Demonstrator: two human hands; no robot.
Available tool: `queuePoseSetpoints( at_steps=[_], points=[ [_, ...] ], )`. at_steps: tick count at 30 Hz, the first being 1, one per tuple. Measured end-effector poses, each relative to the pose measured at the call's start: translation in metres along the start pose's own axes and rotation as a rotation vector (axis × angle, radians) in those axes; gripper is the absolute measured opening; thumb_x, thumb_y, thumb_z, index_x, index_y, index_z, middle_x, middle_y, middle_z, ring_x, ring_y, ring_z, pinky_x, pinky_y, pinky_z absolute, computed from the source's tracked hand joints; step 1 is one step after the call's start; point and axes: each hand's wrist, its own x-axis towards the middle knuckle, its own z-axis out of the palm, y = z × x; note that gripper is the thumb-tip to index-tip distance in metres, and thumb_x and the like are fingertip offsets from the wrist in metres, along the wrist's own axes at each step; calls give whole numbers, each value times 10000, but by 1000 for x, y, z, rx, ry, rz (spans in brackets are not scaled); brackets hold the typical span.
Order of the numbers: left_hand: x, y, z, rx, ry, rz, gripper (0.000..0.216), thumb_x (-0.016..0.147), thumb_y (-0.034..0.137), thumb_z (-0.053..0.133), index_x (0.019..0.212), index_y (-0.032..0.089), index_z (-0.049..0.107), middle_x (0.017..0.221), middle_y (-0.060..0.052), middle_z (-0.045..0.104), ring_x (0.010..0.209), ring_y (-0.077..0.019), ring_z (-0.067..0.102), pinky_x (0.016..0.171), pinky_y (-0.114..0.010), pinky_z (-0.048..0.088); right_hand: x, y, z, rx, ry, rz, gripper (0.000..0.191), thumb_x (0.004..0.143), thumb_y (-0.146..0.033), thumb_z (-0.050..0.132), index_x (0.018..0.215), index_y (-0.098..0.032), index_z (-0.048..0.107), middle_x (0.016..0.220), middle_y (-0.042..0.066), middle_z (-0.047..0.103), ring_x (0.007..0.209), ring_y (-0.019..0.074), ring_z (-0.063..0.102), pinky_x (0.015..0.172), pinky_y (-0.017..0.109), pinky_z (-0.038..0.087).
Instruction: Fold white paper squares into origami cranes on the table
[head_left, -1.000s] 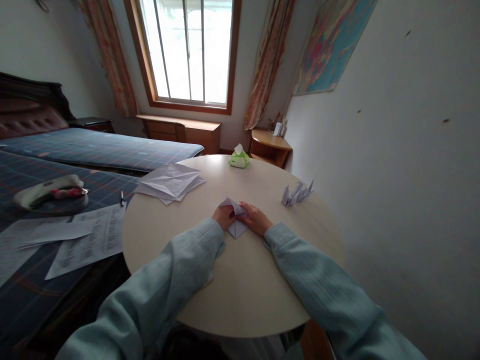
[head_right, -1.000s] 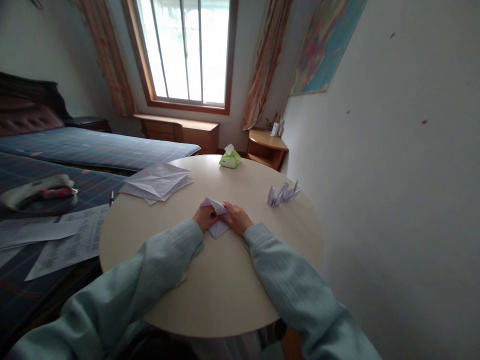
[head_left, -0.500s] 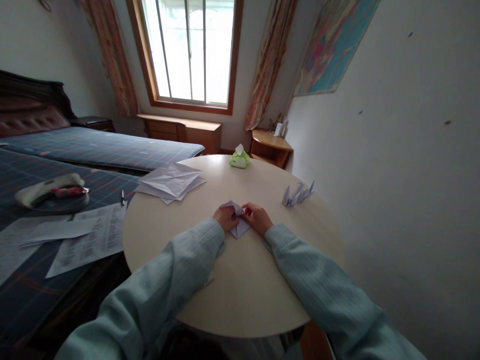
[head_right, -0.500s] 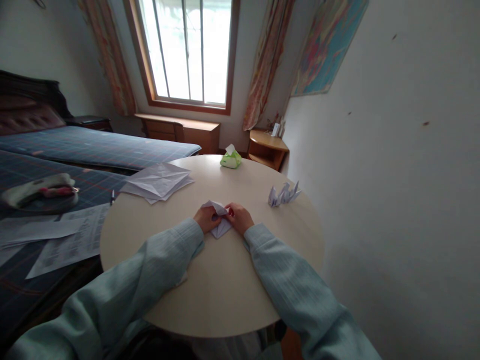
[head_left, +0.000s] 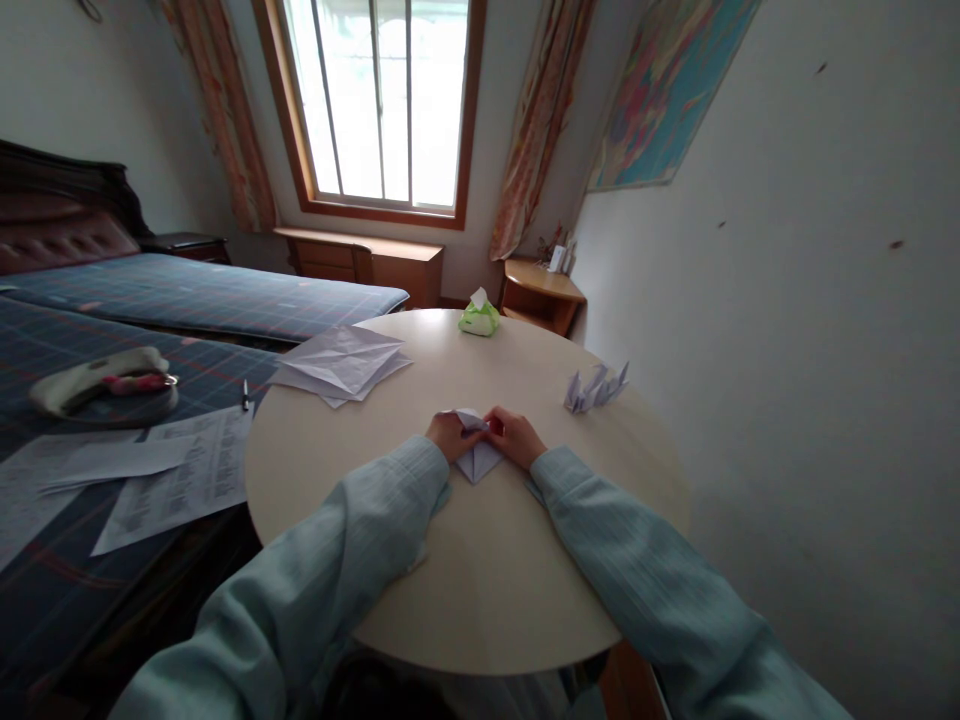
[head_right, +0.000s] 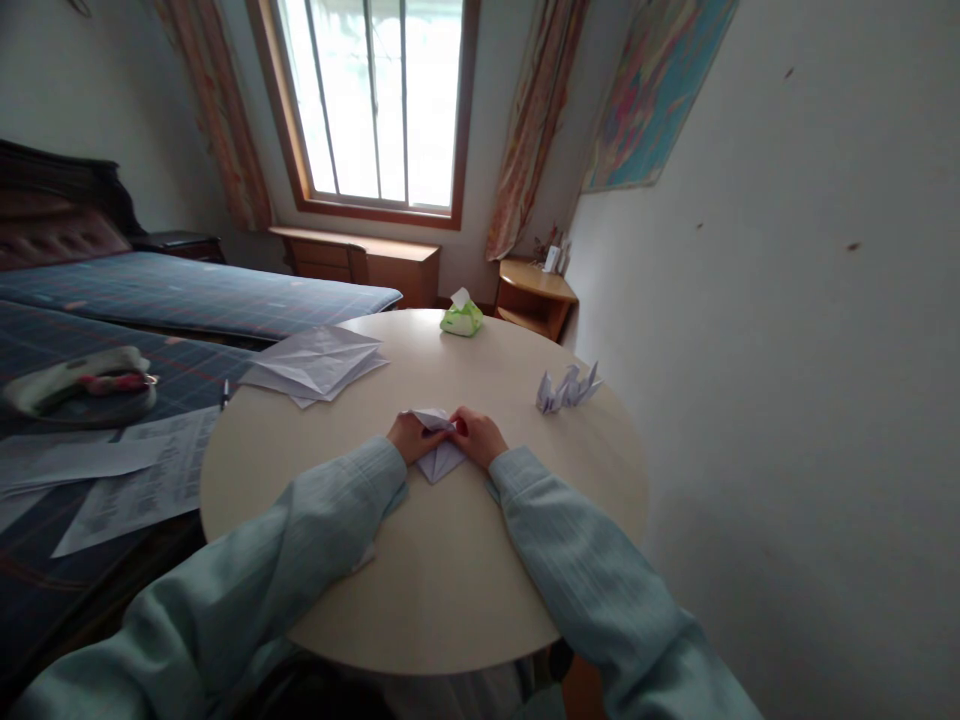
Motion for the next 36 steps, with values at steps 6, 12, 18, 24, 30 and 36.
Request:
queuePoseSetpoints(
  at_steps=[6, 12, 18, 24, 30, 36],
  points=[
    [2, -4, 2, 21, -31, -47, 261, 741, 355, 447, 865, 209, 624, 814, -20, 645, 770, -166, 573, 679, -241, 423, 0, 0, 0, 25, -4, 8, 185, 714, -337, 497, 763, -159, 517, 553, -27, 498, 496, 73, 440, 475, 176, 311],
    [4, -4, 3, 1, -8, -71, 264, 766, 326, 426, 913, 200, 606, 884, -27, 633, 828, -164, 562, 735, -248, 421, 1, -1, -1, 61, 10, 4, 212, 741, -359, 463, 795, -161, 517, 575, -16, 519, 510, 78, 458, 488, 176, 323],
    [5, -2, 2, 47, -50, -135, 293, 776, 342, 400, 851, 160, 617, 824, -54, 634, 775, -166, 565, 711, -262, 426, 0, -3, -1, 82, -4, 19, 228, 748, -369, 449, 814, -160, 509, 553, -24, 514, 488, 77, 457, 479, 175, 321],
    [4, -1, 1, 68, -54, -137, 305, 776, 340, 386, 825, 153, 622, 806, -58, 638, 763, -172, 565, 683, -259, 424, 1, -5, 0, 97, -11, 33, 208, 741, -321, 472, 864, -155, 498, 521, -43, 488, 471, 76, 446, 470, 172, 311],
    [3, 0, 0, 30, -15, -110, 277, 767, 325, 397, 820, 174, 623, 757, -28, 635, 704, -146, 558, 656, -237, 418, 0, -5, 0, 86, -7, 26, 233, 746, -340, 459, 884, -156, 496, 505, -51, 467, 457, 72, 431, 463, 169, 302],
    [3, -1, 2, 6, -4, -107, 275, 759, 324, 408, 807, 171, 632, 729, -28, 635, 678, -140, 557, 645, -230, 416, 0, -3, 0, 33, 2, 16, 248, 749, -363, 443, 862, -154, 515, 498, -44, 465, 446, 71, 423, 460, 172, 291]
  ],
)
